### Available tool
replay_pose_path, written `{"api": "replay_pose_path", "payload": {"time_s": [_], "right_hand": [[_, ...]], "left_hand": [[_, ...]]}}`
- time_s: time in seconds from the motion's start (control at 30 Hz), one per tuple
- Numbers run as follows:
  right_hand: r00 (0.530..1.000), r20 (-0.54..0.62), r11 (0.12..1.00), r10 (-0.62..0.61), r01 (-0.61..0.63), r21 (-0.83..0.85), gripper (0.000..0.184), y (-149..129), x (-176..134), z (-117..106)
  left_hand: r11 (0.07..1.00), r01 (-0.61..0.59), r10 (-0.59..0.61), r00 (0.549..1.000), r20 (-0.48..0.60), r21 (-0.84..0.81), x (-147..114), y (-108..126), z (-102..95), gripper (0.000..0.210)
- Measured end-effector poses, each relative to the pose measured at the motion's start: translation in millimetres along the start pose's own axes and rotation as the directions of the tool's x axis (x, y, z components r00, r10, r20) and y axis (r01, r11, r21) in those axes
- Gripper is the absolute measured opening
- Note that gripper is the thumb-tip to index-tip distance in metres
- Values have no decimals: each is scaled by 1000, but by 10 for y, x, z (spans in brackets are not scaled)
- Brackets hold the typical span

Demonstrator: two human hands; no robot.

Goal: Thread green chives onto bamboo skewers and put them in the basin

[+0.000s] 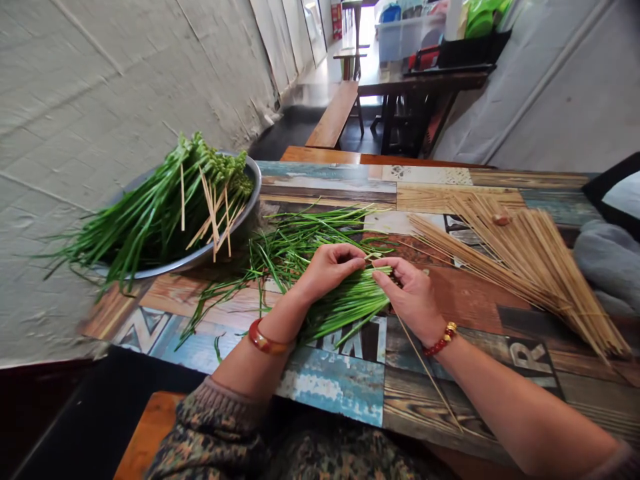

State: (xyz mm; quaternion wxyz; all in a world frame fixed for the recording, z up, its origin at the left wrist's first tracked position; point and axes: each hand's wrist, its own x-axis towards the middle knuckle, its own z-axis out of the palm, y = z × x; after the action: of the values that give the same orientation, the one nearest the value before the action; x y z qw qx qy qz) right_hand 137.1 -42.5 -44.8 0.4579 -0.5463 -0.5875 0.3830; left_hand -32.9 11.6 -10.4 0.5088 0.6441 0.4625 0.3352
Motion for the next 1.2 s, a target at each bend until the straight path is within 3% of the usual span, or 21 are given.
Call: {"api": "replay_pose_path", "payload": {"time_s": [0.37,0.8,1.2], "right_hand": [[1000,11,1000,8,-8,25,23,-45,-1,-1],[1000,25,1000,-1,1,-26,21,-68,5,-14],[1000,17,998,-15,16,-59,19,-76,8,-9]], "left_hand": [[996,-75,74,997,35,37,-5,23,9,15],[996,-80,78,996,29,41,-12,20,26,14],[976,-190,186,981,49,109,-7,6,4,11]]}}
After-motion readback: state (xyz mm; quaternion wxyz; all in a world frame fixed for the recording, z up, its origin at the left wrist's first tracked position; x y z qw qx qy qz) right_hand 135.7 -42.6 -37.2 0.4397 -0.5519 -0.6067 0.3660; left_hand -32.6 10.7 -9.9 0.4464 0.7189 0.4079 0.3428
